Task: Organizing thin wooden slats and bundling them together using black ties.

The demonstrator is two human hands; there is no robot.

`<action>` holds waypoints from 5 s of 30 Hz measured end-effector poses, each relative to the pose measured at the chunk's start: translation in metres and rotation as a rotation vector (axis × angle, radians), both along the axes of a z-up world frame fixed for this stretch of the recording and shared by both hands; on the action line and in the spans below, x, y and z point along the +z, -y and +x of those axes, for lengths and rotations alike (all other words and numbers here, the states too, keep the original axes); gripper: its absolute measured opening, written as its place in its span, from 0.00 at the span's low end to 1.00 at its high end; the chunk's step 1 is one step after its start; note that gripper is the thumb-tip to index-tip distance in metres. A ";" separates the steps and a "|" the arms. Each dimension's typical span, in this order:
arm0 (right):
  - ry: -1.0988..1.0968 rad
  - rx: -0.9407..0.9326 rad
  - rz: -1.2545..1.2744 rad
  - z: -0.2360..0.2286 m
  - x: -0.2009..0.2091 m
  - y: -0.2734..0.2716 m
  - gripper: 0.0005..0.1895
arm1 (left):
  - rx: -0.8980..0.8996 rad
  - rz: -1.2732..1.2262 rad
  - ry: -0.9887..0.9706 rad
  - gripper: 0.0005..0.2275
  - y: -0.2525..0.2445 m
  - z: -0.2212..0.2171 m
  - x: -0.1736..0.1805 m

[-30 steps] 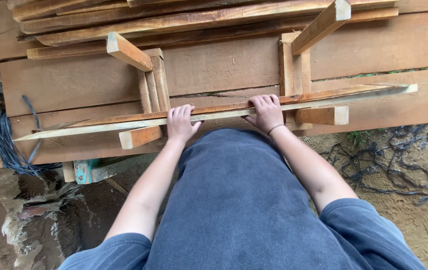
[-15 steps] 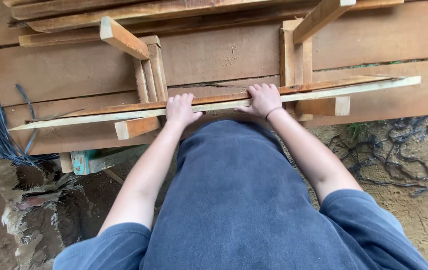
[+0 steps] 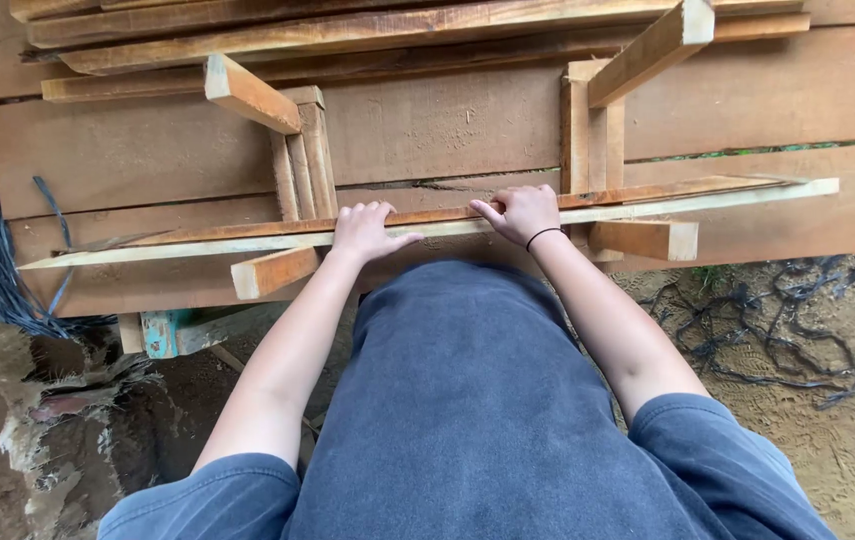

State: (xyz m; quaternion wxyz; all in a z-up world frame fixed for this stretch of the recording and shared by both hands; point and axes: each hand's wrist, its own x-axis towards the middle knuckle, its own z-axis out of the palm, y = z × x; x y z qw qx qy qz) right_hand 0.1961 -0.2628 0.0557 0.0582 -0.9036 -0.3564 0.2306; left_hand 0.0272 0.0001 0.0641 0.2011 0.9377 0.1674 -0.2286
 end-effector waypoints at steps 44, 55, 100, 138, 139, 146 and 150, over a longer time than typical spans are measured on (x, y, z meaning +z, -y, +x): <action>0.468 0.236 0.289 0.205 0.223 -0.072 0.23 | -0.318 0.506 0.608 0.16 -0.133 0.155 0.212; 0.310 0.183 0.253 0.128 0.177 -0.038 0.26 | -0.191 0.198 0.388 0.22 -0.088 0.102 0.166; 0.427 0.082 0.319 0.089 -0.050 -0.033 0.30 | 0.080 0.069 0.123 0.25 -0.064 0.068 -0.065; -0.122 -0.041 -0.093 0.064 -0.030 -0.021 0.35 | 0.205 -0.041 -0.053 0.24 -0.041 0.040 -0.040; -0.121 -0.043 -0.090 0.064 -0.031 -0.021 0.35 | 0.203 -0.039 -0.052 0.24 -0.041 0.038 -0.041; 0.070 -0.059 0.088 0.037 -0.029 -0.008 0.30 | 0.208 0.009 0.113 0.28 -0.029 0.026 -0.008; 0.274 -0.007 0.273 0.023 -0.040 0.008 0.21 | 0.174 0.101 0.020 0.29 -0.029 0.023 -0.031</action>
